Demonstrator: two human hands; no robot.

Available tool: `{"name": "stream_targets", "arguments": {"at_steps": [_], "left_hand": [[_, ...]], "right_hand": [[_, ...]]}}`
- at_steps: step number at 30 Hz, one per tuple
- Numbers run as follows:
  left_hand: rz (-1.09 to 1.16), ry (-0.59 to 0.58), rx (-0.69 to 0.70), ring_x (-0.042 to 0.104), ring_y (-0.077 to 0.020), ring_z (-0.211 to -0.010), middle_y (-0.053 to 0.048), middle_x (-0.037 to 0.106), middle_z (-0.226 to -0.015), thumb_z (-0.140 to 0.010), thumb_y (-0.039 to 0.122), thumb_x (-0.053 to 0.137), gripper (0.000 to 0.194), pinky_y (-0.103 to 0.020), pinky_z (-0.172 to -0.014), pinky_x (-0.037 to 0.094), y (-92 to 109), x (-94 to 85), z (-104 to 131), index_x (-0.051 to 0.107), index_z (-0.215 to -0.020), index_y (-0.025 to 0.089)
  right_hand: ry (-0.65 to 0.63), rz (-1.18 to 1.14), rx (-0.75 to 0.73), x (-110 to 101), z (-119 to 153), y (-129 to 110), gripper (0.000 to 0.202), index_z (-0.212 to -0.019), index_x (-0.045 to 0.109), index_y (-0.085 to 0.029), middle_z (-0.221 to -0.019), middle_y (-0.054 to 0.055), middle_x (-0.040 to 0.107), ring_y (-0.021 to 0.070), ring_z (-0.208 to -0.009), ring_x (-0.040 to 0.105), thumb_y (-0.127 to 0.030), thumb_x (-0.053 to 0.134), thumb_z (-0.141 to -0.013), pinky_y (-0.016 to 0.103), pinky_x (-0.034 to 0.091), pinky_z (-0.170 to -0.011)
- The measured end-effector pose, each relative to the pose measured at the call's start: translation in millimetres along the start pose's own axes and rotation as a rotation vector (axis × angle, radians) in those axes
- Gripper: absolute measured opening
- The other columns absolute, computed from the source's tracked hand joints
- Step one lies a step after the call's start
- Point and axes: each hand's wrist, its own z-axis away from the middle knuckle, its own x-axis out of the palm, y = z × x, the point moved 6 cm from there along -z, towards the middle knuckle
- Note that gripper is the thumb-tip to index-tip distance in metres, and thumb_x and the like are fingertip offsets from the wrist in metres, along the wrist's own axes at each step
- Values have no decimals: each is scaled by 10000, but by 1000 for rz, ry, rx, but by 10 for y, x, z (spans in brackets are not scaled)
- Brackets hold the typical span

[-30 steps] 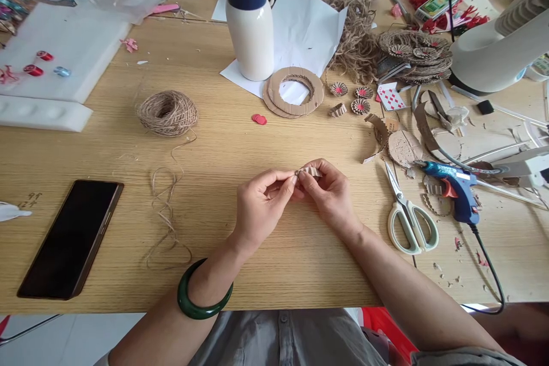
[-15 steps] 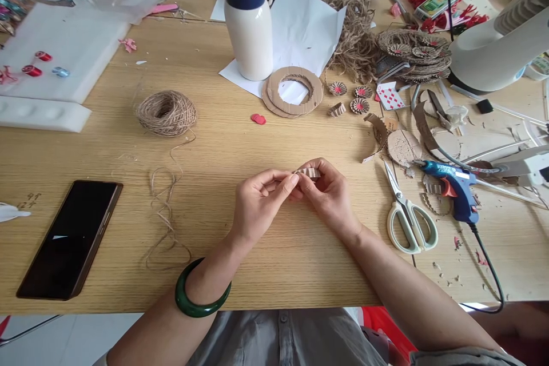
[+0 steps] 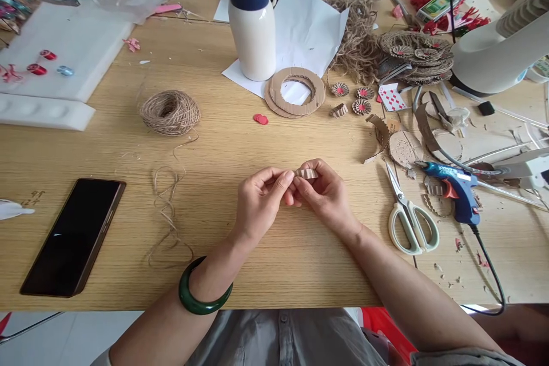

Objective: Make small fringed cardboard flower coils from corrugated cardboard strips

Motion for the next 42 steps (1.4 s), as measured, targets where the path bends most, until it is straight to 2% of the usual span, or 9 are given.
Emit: {"name": "stream_targets", "arguments": {"at_steps": [5,12,22,28,36,42], "left_hand": [[25,3,7,602,-107,-533,33,594,-537,-876,300,668,197,-229,-585,531,8,-1,-19,682,-733,164],[47,-5,-97,653,-128,-576,8,657,-589,-820,352,722,201,-245,-603,560,-46,17,-36,716,-783,154],[-68,31,56,672,-133,-598,-3,694,-632,-866,322,680,176,-245,-656,559,49,-16,-42,733,-828,158],[-101,-2,70,664,-135,-624,7,665,-610,-895,322,649,179,-246,-684,553,63,3,-25,722,-851,165],[-192,-2,107,677,-138,-600,0,689,-617,-887,310,654,165,-236,-651,554,113,18,-14,722,-845,165],[-213,22,125,674,-129,-563,-12,718,-655,-862,312,676,164,-215,-576,561,120,12,-6,733,-842,160]], "right_hand": [[43,81,-24,-48,-10,-19,313,-884,518,-223,-660,-49,603,98,-562,580,-446,730,-824,235,492,-536],[120,145,0,-124,-28,-19,344,-848,540,-224,-700,-32,600,108,-596,574,-491,745,-778,241,505,-548],[152,85,-26,-129,6,-78,304,-820,581,-195,-723,-26,585,102,-636,571,-465,722,-820,240,506,-606],[152,100,45,-139,-5,-48,365,-801,595,-196,-702,-27,592,106,-608,580,-514,769,-754,242,517,-579],[137,130,36,-145,-17,-26,369,-791,581,-203,-683,-27,599,102,-596,574,-520,766,-755,245,514,-590],[119,121,27,-134,-29,-16,335,-803,556,-205,-654,-36,601,98,-559,581,-483,741,-780,236,506,-539]]}}
